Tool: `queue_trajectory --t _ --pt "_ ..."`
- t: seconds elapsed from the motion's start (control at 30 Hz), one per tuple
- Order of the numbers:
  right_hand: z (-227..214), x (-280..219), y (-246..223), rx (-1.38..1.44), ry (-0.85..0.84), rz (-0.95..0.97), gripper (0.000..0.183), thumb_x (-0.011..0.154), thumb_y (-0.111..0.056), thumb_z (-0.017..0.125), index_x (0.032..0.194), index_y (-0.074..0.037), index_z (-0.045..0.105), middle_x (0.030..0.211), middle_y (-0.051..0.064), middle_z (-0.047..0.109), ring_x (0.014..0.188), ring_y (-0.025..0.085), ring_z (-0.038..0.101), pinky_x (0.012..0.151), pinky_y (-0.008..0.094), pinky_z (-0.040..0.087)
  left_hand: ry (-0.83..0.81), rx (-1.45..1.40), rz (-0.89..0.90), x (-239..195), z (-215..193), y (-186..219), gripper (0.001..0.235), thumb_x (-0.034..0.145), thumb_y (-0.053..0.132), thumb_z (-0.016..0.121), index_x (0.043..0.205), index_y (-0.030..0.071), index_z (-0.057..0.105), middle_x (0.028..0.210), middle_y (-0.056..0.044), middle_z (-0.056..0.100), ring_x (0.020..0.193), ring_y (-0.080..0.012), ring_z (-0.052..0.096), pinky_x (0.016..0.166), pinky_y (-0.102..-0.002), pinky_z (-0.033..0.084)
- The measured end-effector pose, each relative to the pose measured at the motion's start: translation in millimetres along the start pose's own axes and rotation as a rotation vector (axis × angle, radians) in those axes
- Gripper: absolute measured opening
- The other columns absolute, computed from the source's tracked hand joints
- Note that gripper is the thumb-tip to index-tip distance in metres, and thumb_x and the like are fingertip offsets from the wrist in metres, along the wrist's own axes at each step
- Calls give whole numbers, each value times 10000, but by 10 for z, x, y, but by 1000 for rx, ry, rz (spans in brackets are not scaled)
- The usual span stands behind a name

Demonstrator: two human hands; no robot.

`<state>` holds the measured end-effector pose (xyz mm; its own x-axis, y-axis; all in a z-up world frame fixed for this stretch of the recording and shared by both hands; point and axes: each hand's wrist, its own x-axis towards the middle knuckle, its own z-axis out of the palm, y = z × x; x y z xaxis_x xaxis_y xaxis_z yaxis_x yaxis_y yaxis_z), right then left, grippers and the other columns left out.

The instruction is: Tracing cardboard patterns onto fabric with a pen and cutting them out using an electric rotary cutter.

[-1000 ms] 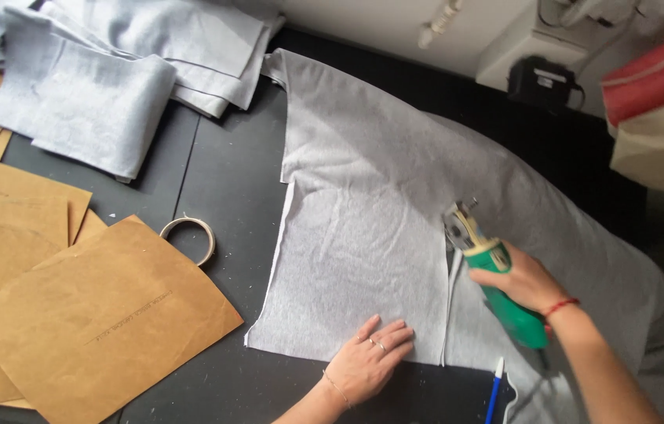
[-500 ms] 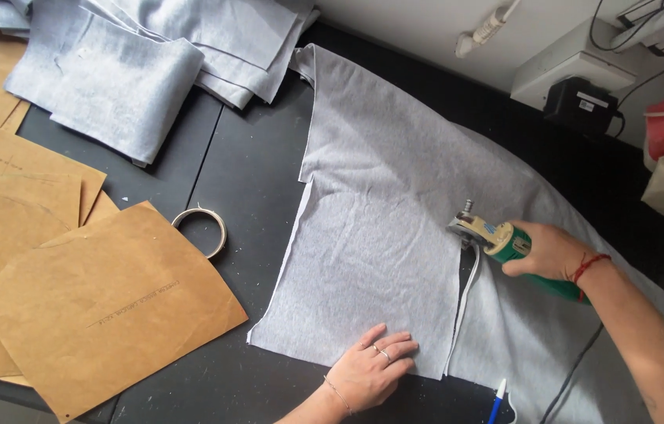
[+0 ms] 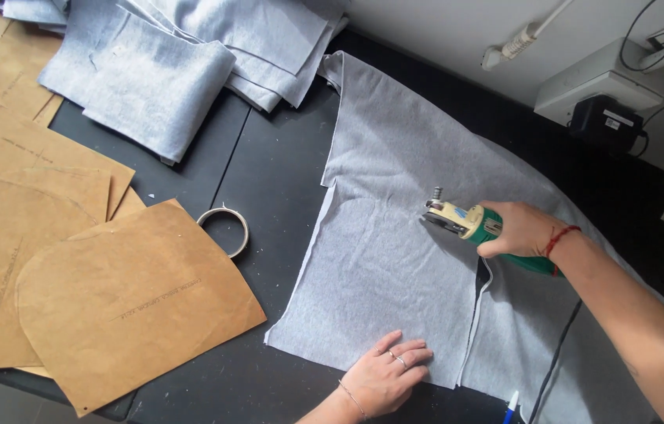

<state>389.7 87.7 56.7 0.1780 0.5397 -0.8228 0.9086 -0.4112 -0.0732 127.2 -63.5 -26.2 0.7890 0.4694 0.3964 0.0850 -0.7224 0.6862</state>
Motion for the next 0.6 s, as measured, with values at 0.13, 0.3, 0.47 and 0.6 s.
queue_trajectory --t 0.13,0.3,0.47,0.6 --pt "-74 -7 -312 -33 -4 26 415 507 -256 665 914 -206 602 769 9 622 681 181 551 598 280 395 56 7 -20 -33 0 1 96 794 61 491 851 51 568 1103 -111 557 1075 -235 527 985 -411 333" --pt "-61 181 -441 -78 1 -25 403 529 -274 686 914 -206 588 704 9 588 598 173 521 535 278 371 51 -31 -14 -85 73 -30 118 758 38 517 864 48 569 1134 -115 551 1112 -247 510 1011 -429 319" --pt "-137 178 -762 -109 15 -42 335 522 -269 683 829 -176 586 680 16 580 597 173 508 542 277 359 87 -36 -33 -139 108 -43 94 822 66 484 854 51 571 1112 -112 567 1108 -243 519 1008 -422 338" --pt "-167 236 -956 -112 18 -56 383 503 -252 695 865 -179 596 680 21 584 591 177 507 538 281 363 85 -34 -34 -171 141 -59 114 840 83 474 862 51 581 1115 -108 576 1121 -242 516 1022 -418 323"
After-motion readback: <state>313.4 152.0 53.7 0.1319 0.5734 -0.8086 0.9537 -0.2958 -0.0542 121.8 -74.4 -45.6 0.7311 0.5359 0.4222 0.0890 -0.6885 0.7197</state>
